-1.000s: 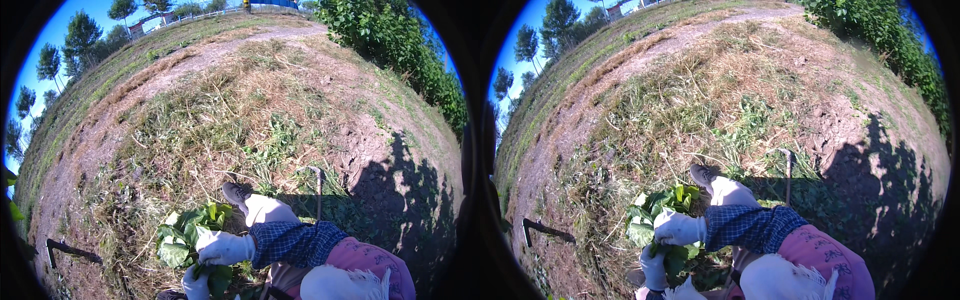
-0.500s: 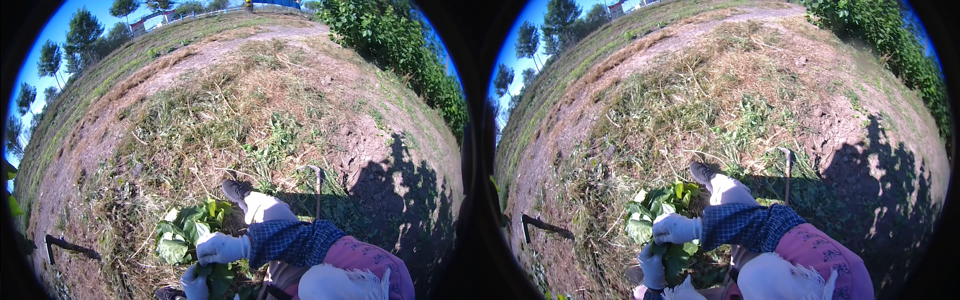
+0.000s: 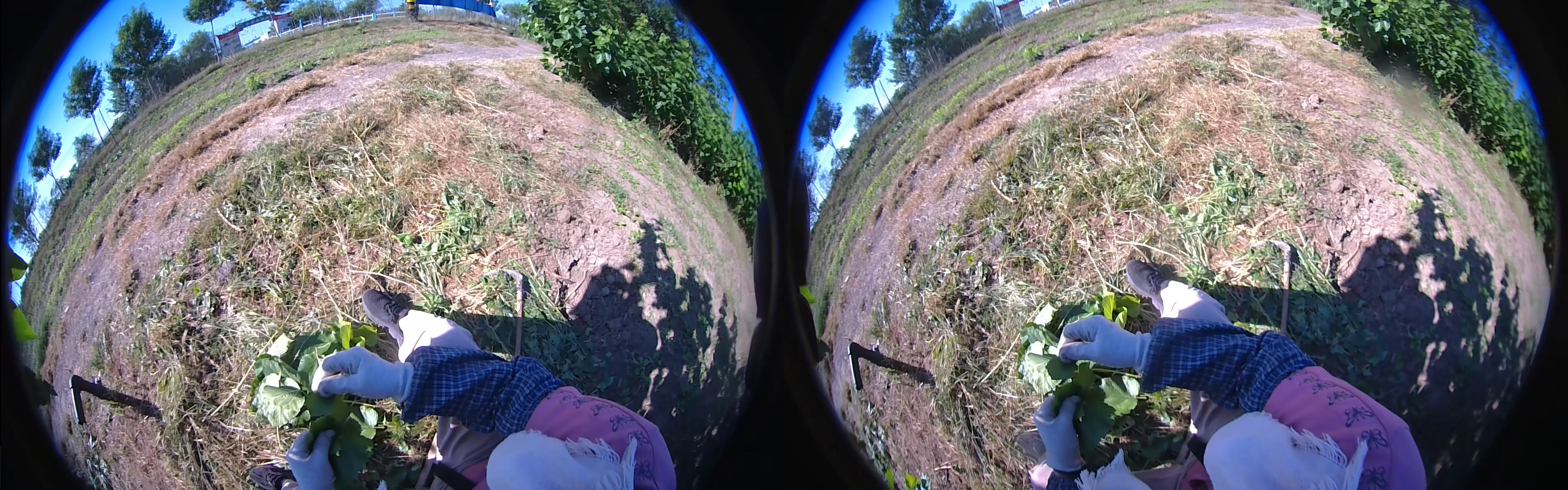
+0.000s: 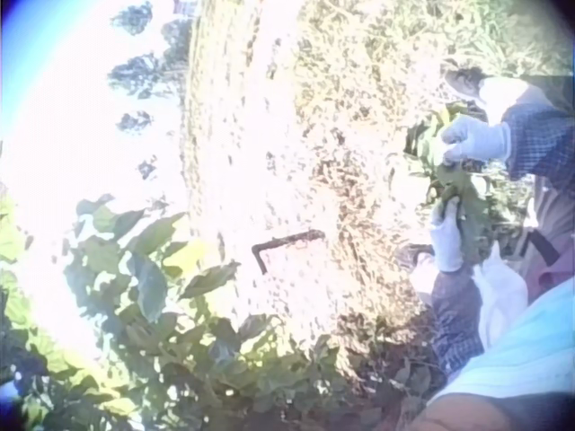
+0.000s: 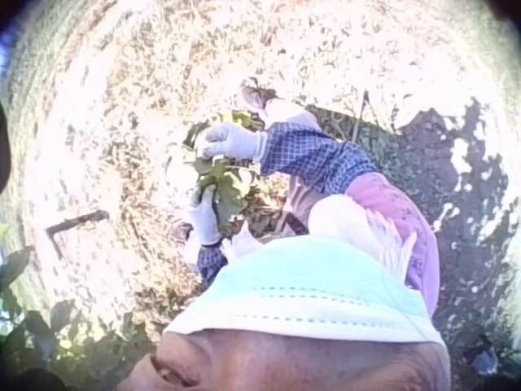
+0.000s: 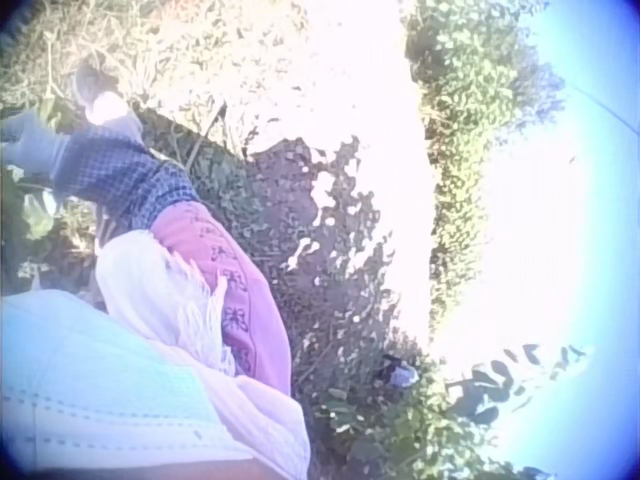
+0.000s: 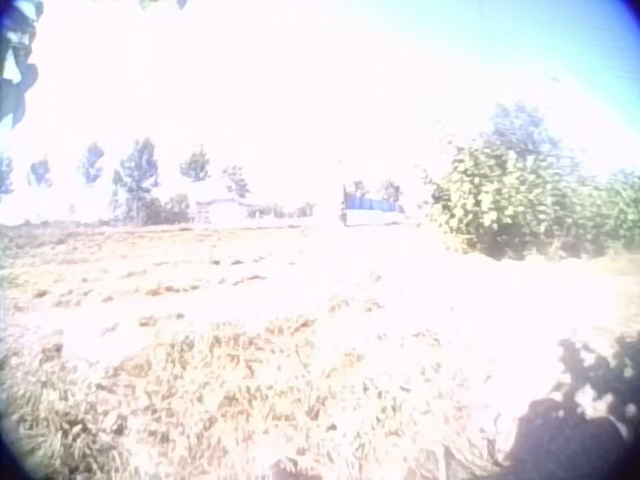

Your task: The person sits on the ground in a field and repeatedly plucks large green leaves from a low-growing plant by hand. The person holds the leaves in one hand while using the other to detach them, continuing the same action throughout the clip.

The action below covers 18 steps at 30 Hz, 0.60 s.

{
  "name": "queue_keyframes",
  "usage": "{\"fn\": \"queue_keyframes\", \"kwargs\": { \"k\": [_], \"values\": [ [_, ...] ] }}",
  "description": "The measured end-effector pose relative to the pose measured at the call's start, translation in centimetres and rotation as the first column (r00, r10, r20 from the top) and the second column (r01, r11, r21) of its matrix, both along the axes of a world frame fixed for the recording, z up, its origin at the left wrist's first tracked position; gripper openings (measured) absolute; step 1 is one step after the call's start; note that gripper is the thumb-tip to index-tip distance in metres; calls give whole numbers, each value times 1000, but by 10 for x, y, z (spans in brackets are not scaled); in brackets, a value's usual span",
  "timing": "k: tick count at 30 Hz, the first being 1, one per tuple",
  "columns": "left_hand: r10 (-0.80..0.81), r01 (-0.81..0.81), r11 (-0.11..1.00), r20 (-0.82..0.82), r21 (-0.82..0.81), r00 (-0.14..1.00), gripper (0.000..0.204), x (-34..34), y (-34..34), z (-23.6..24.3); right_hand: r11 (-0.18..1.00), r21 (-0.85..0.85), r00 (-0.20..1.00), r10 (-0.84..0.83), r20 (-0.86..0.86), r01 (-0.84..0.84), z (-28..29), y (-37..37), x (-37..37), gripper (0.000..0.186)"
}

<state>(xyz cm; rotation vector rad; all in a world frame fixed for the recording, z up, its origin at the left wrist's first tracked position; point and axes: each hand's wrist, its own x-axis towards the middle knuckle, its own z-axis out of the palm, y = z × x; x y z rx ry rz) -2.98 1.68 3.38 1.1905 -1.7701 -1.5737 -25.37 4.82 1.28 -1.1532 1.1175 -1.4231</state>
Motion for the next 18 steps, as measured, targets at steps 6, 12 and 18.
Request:
{"fn": "queue_keyframes", "kwargs": {
  "k": [6,12,18],
  "values": [
    [-36,34,999,-92,-22,995,20,3,-5,-25,922,-297,808,28,-588,-247,4,9,32,32],
    [-80,89,992,-96,88,992,21,0,-1,-24,968,-215,790,-31,-612,-128,-11,8,38,36],
    [-165,165,986,-14,10,986,22,0,-1,-24,956,-234,763,-18,-647,-176,-27,3,41,23]
  ]
}}
